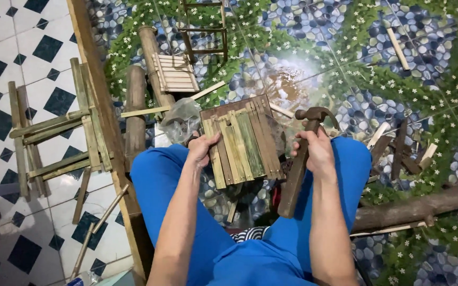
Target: The person sits cross-legged and uses a hammer to drive nails into a small wooden structure made of bamboo slats. They repeatedly position the slats and strike them with the hammer to secure the assembly.
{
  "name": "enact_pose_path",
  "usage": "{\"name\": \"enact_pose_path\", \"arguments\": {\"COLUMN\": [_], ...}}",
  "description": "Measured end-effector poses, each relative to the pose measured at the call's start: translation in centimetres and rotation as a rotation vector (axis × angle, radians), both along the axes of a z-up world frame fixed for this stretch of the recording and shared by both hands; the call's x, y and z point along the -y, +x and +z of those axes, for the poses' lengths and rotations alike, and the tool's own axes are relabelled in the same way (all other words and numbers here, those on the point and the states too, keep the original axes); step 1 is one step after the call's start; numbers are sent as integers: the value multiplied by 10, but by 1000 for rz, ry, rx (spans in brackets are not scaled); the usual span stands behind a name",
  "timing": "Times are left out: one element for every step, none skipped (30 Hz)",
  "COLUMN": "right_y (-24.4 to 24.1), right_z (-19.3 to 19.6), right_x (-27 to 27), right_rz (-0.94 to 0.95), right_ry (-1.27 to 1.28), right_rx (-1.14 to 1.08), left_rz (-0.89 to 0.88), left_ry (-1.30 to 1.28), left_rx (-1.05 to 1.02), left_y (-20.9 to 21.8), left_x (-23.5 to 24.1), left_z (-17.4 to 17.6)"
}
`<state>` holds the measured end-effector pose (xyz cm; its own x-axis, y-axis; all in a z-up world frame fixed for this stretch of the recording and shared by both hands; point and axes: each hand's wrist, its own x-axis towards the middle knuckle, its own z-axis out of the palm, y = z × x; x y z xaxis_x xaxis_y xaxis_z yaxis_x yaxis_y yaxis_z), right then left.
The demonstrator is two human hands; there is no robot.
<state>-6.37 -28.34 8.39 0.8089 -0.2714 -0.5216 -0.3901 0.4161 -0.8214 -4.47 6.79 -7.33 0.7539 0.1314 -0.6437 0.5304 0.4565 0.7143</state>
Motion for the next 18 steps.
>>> {"name": "enact_pose_path", "arguments": {"right_y": [0,0,0,-2,-4,-4,-3,-3,-3,-6,-9,-11,-15,-17,-20,-21,-23,-24], "right_z": [1,2,2,17,32,48,37,27,16,15,13,11,9,6,4,3,2,1], "right_x": [-3,-4,-6,-11,-16,-22,-22,-21,-20,-23,-27,-30,-34,-38,-43,-48,-53,-58], "right_rz": [2,4,6,10,35,61,67,153,238,243,322,402,409,445,480,489,531,572], "right_ry": [2,-1,-5,-6,-65,-124,-128,-247,-366,-373,-425,-477,-484,-499,-514,-517,-546,-573], "right_rx": [-1,5,12,11,1,-7,-5,-7,-9,-11,-13,-15,-17,12,41,40,41,43], "left_rz": [2,15,29,33,67,103,110,137,165,169,123,76,82,95,108,116,115,113], "left_ry": [2,11,19,17,45,71,68,117,167,160,265,369,362,294,225,222,213,206], "left_rx": [-1,19,38,37,38,40,42,35,28,25,0,-26,-30,3,37,33,35,39], "left_y": [3,7,10,8,7,7,9,10,11,12,13,14,11,8,5,3,2,2], "left_x": [-6,-11,-16,-12,-9,-6,-5,-2,0,2,4,5,14,22,28,29,29,28], "left_z": [-10,-20,-31,-23,-16,-7,-7,-8,-8,-15,-21,-27,-2,24,49,51,53,55]}}
